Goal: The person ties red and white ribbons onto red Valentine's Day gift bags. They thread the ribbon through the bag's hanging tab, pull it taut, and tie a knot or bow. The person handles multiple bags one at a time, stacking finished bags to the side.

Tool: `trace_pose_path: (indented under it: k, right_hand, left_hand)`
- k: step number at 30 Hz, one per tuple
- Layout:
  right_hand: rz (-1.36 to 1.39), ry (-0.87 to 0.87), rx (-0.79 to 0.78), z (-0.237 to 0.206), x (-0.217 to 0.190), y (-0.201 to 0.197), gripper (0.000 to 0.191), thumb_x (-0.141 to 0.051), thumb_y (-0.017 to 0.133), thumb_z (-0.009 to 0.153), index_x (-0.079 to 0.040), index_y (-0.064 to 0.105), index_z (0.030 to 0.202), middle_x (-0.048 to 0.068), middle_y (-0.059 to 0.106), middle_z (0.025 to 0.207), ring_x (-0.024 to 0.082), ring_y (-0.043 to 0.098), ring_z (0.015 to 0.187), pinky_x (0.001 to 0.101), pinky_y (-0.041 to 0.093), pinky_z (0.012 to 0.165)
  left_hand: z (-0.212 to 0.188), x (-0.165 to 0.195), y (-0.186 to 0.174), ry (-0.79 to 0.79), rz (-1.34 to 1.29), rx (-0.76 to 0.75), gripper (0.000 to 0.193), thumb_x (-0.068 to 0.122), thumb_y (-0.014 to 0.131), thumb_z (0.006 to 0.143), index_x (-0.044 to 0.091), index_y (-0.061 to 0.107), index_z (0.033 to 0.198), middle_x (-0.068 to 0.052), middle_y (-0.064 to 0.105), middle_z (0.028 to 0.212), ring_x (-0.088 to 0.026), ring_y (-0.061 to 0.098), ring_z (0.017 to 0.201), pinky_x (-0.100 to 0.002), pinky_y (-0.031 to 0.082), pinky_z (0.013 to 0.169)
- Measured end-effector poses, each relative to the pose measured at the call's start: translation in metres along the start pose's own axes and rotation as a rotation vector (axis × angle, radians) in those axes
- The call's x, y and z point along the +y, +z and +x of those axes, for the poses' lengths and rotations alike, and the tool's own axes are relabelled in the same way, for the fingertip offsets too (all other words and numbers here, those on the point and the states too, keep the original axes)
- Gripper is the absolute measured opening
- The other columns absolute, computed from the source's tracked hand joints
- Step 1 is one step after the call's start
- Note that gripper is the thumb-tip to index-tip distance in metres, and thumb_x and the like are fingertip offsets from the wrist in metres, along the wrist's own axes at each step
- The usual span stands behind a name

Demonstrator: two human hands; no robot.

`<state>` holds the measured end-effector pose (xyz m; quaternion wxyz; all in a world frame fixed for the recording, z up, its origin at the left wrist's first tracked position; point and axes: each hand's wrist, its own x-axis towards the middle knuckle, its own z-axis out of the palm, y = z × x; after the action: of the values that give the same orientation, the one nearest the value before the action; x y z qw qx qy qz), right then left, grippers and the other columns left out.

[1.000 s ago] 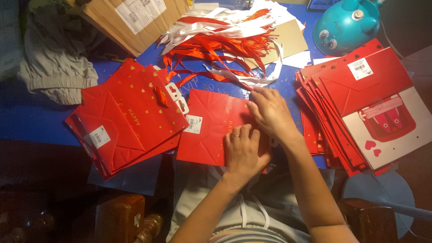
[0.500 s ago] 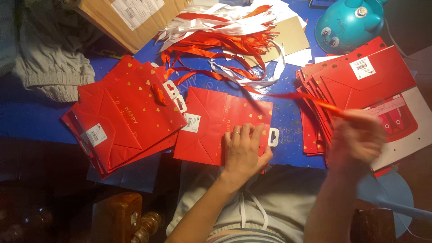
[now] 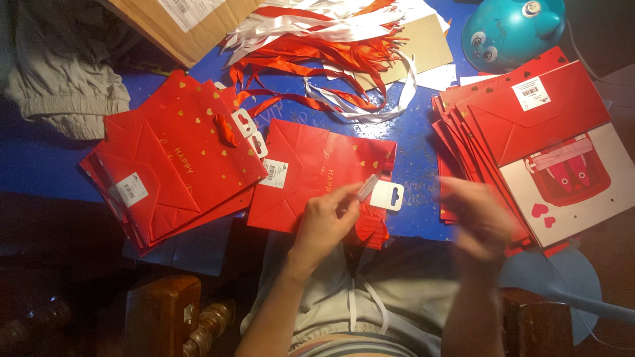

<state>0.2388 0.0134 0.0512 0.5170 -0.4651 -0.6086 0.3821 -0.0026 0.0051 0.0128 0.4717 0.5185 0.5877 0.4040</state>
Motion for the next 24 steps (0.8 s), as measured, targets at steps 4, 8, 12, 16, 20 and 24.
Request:
trace_pose_path:
  k: [4, 8, 12, 16, 20, 24]
  right_hand:
    - [-0.094, 0.204, -0.123, 0.005, 0.019, 0.058, 0.015, -0.001, 0.070, 0.091, -0.003, 0.070, 0.106, 0.008, 0.076, 0.101, 0.015, 0.074, 0.097, 0.0287, 0.056, 0.089]
    - [-0.394, 0.047, -0.257, 0.008, 0.019, 0.068, 0.010, -0.007, 0.074, 0.085, -0.005, 0.076, 0.095, 0.008, 0.074, 0.097, 0.023, 0.071, 0.093, 0.0351, 0.053, 0.088]
    - [-0.435, -0.012, -0.352, 0.011, 0.015, 0.064, 0.011, -0.011, 0.075, 0.082, -0.007, 0.075, 0.092, 0.007, 0.071, 0.106, 0.027, 0.067, 0.100, 0.0383, 0.050, 0.089]
    - [-0.483, -0.066, -0.382, 0.009, 0.017, 0.064, 0.011, -0.012, 0.076, 0.081, -0.006, 0.074, 0.090, 0.007, 0.071, 0.101, 0.027, 0.067, 0.099, 0.0411, 0.046, 0.093]
    - [-0.422, -0.055, -0.355, 0.006, 0.026, 0.065, 0.010, -0.012, 0.074, 0.084, -0.005, 0.071, 0.091, 0.006, 0.070, 0.096, 0.027, 0.067, 0.098, 0.0396, 0.045, 0.096]
    - [-0.439, 0.002, -0.348, 0.001, 0.036, 0.065, 0.009, -0.011, 0.072, 0.086, -0.005, 0.067, 0.085, 0.007, 0.067, 0.085, 0.027, 0.066, 0.093, 0.0381, 0.045, 0.097]
  left_hand:
    - [-0.001, 0.003, -0.006, 0.062, -0.062, 0.024, 0.031, 0.011, 0.065, 0.092, 0.007, 0.069, 0.122, -0.013, 0.079, 0.101, -0.019, 0.074, 0.088, -0.031, 0.058, 0.076]
    - [0.000, 0.003, -0.007, 0.066, -0.006, 0.035, 0.026, 0.008, 0.067, 0.091, 0.006, 0.072, 0.117, -0.012, 0.079, 0.098, -0.017, 0.075, 0.082, -0.030, 0.058, 0.073]
    - [-0.001, 0.000, -0.005, 0.078, -0.053, 0.043, 0.023, 0.009, 0.069, 0.090, 0.005, 0.073, 0.112, -0.009, 0.080, 0.097, -0.014, 0.078, 0.086, -0.028, 0.060, 0.074]
    - [-0.001, -0.002, -0.005, 0.053, -0.069, 0.003, 0.023, 0.014, 0.073, 0.090, 0.006, 0.074, 0.112, -0.008, 0.080, 0.099, -0.014, 0.077, 0.087, -0.028, 0.059, 0.075]
    - [-0.001, -0.006, -0.012, 0.133, -0.032, -0.061, 0.024, 0.015, 0.074, 0.093, 0.005, 0.074, 0.114, -0.009, 0.077, 0.103, -0.014, 0.073, 0.089, -0.029, 0.056, 0.077]
    - [-0.001, -0.006, -0.013, 0.092, 0.025, -0.133, 0.020, 0.013, 0.073, 0.090, 0.006, 0.075, 0.108, -0.009, 0.075, 0.096, -0.015, 0.073, 0.082, -0.028, 0.056, 0.073]
